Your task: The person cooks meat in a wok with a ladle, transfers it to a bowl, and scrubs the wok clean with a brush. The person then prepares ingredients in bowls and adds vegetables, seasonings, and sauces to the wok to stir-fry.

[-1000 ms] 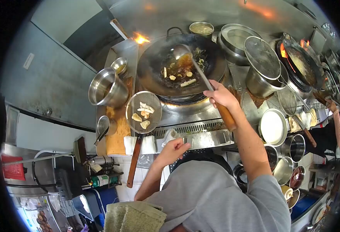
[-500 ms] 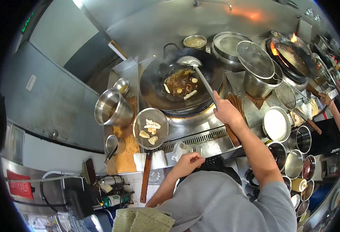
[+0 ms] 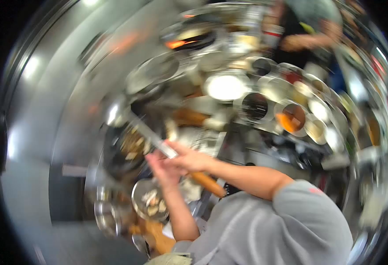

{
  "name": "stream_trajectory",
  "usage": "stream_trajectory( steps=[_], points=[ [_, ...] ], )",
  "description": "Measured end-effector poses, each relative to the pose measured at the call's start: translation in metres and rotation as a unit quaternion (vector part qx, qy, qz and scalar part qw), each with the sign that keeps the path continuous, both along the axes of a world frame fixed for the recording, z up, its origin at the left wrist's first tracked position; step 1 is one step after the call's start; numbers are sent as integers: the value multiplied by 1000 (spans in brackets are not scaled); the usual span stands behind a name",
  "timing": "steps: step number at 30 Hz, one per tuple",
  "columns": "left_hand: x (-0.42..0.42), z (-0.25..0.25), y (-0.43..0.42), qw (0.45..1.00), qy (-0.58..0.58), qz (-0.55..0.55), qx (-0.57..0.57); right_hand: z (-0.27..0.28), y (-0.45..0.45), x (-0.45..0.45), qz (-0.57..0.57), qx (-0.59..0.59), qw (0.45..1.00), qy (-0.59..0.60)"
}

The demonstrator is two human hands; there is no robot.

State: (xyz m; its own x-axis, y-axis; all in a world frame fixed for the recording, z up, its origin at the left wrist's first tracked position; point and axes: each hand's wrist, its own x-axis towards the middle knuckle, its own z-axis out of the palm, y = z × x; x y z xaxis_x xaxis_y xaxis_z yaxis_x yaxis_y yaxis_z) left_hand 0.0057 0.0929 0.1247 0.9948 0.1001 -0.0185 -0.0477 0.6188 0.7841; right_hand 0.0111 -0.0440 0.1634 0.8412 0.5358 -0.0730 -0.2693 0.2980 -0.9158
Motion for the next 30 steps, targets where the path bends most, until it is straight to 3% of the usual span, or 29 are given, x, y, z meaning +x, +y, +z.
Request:
stream_trajectory(
  steps=[1,3,4,5,6,7,10,12,13,15,16,17,18,21,24,26,29,30],
  points=[
    [-1,21,-14,999,-15,-32,17,-24,-2,-4,-39,-72,990,-114],
    [9,8,-25,996,-16,-39,73,-11,-24,-15,51,-28,992,-109],
    [11,1,-17,994,-26,-35,100,-10,-34,-20,43,-33,990,-130],
    [15,-4,-20,991,-40,-21,128,-25,-40,-16,15,-76,975,-206],
    [-2,30,-52,988,-9,43,150,-39,-45,-13,-20,-122,953,-278],
    [6,17,-27,994,37,42,99,-10,-82,-28,41,-174,964,-199],
    [15,18,59,990,30,-136,-35,-28,-185,-62,-42,-232,964,-123],
    [-5,24,78,982,67,-84,-154,-78,-274,-102,-153,-201,967,-11],
    [-15,10,100,971,22,-190,-145,-100,-322,-130,-209,-221,950,76],
    [-67,14,79,994,60,-85,-15,-150,-395,-187,-397,-352,829,180],
    [-99,34,42,987,85,-117,-71,-198,-420,-211,-512,-436,733,100],
    [-124,48,3,975,108,-146,-129,-185,-434,-225,-528,-400,740,114],
    [-131,27,17,966,78,-175,-172,-168,-441,-227,-535,-408,737,67],
    [-172,35,-37,914,129,-206,-326,-124,-446,-190,-454,-399,795,-39],
    [-196,38,-61,922,197,-226,-245,-141,-444,-131,-391,-433,781,-223],
    [-210,36,-68,936,238,-232,-115,-140,-438,-108,-313,-463,772,-302],
    [-228,39,-92,914,272,-301,-12,-142,-448,-94,-231,-504,772,-312],
    [-231,34,-102,900,262,-348,-24,-145,-456,-95,-265,-451,765,-376]
  ],
)
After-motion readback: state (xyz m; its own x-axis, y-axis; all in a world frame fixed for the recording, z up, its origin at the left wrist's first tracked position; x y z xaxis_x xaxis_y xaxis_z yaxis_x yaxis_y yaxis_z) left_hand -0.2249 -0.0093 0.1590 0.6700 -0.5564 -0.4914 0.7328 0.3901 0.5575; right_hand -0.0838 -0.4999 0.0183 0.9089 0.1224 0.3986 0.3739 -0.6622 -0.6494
